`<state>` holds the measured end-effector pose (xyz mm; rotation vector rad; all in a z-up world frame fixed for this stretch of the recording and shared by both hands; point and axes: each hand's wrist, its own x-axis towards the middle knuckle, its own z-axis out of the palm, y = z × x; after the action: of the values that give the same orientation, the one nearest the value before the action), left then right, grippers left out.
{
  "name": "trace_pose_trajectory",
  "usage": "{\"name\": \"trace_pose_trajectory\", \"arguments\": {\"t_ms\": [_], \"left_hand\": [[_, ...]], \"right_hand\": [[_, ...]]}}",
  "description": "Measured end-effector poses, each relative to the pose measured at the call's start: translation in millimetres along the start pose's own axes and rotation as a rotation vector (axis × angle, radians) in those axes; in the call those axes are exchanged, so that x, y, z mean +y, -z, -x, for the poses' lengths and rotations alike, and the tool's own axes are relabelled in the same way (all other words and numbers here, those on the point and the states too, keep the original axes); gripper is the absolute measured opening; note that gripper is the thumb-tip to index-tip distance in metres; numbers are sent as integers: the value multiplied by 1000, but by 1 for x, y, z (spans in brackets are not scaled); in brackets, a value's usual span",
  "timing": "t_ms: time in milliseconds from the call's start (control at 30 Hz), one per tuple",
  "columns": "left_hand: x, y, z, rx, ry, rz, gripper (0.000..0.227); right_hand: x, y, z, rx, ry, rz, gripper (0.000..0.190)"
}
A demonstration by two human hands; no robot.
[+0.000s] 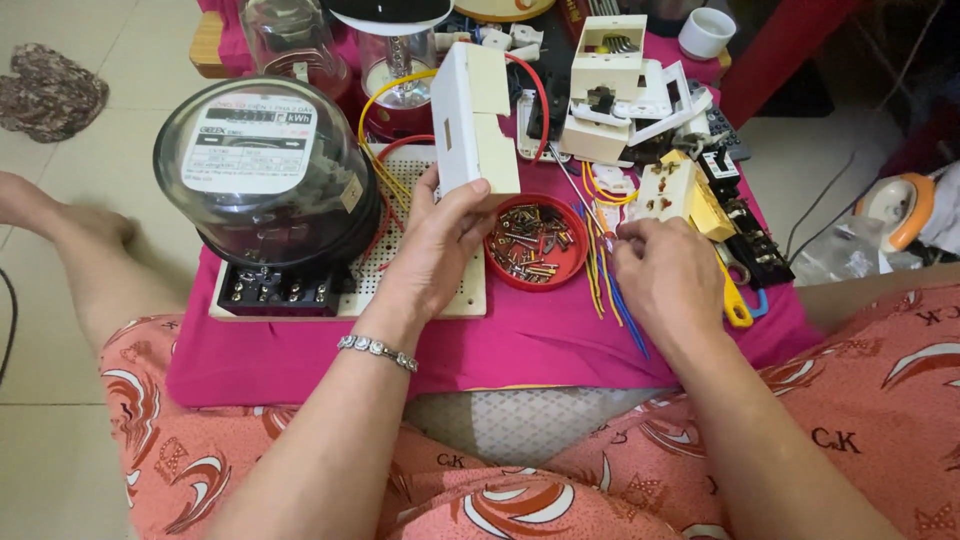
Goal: Using a screwdriver to secure electrical components and assembling an outlet casing on a test board.
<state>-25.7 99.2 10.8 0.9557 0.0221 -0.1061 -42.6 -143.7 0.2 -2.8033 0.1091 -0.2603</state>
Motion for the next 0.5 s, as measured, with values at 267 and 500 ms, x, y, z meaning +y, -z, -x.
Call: {"name": "trace_pose_trajectory", "arguments": {"t_ms": [267,500], "left_hand": [[6,-9,8,-13,-59,-33,128],[6,-7,8,-16,-47,-119,127]], "right_hand": [[-16,8,5,-137,-60,2,37],[-17,13,4,-237,-128,157,38]]}}
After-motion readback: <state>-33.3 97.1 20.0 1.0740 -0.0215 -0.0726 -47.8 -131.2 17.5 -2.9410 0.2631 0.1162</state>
